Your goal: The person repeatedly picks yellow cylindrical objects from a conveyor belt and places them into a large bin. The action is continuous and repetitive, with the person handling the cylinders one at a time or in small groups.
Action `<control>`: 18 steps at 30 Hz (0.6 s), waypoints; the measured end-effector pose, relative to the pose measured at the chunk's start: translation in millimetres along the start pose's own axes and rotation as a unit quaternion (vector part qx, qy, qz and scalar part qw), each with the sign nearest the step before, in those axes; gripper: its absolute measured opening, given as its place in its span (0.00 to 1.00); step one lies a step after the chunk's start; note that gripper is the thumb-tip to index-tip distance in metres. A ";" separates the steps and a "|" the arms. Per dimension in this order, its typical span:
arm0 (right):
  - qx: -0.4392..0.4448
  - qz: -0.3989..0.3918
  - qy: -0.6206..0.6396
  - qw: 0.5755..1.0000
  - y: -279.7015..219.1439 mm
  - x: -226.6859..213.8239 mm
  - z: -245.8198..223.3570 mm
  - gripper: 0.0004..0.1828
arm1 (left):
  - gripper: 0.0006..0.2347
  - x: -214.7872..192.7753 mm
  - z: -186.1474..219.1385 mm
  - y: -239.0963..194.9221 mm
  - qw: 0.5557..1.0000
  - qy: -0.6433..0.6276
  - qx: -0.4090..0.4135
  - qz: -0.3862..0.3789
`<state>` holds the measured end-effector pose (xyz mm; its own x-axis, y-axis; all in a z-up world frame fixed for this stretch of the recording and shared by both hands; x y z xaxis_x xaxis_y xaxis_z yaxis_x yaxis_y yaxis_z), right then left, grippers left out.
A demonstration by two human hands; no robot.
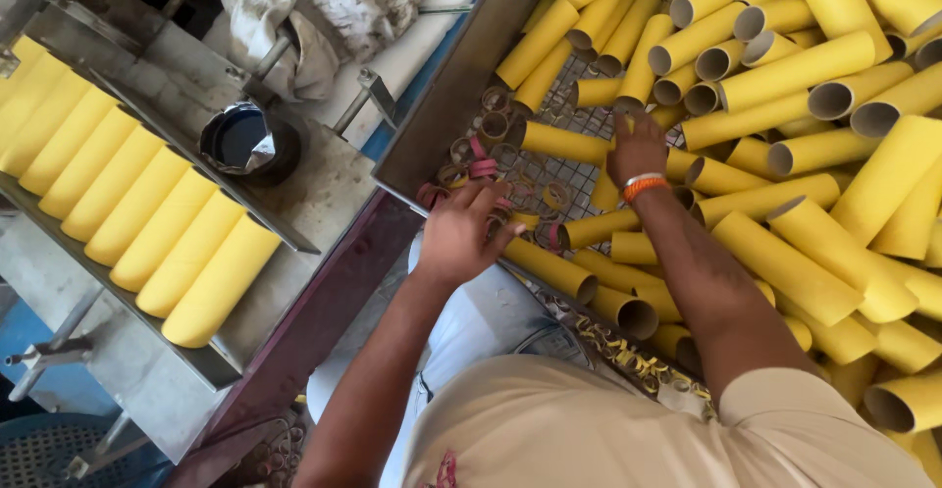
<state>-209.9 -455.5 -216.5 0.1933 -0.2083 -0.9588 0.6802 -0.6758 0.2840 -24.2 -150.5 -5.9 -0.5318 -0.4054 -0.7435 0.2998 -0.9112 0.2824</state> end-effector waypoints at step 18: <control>-0.209 -0.384 -0.107 0.893 32.9 90.3 -168.1 0.19 | 0.17 29.1 -10.7 28.0 0.977 0.117 -0.178 -0.012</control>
<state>-51.2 -377.7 -295.7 -0.5528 0.0423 -0.8323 0.7674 -0.3635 -0.5282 -22.9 -187.1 -26.1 -0.3590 -0.3192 -0.8771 0.5678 -0.8205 0.0662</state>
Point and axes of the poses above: each hand's wrist, its own y-axis towards the middle knuckle, its own x-axis out of the palm, z = x × y, the point moved 4 cm from there along y, towards the middle knuckle, and after that the axes turned 4 degrees about x, right-handed, at the moved point
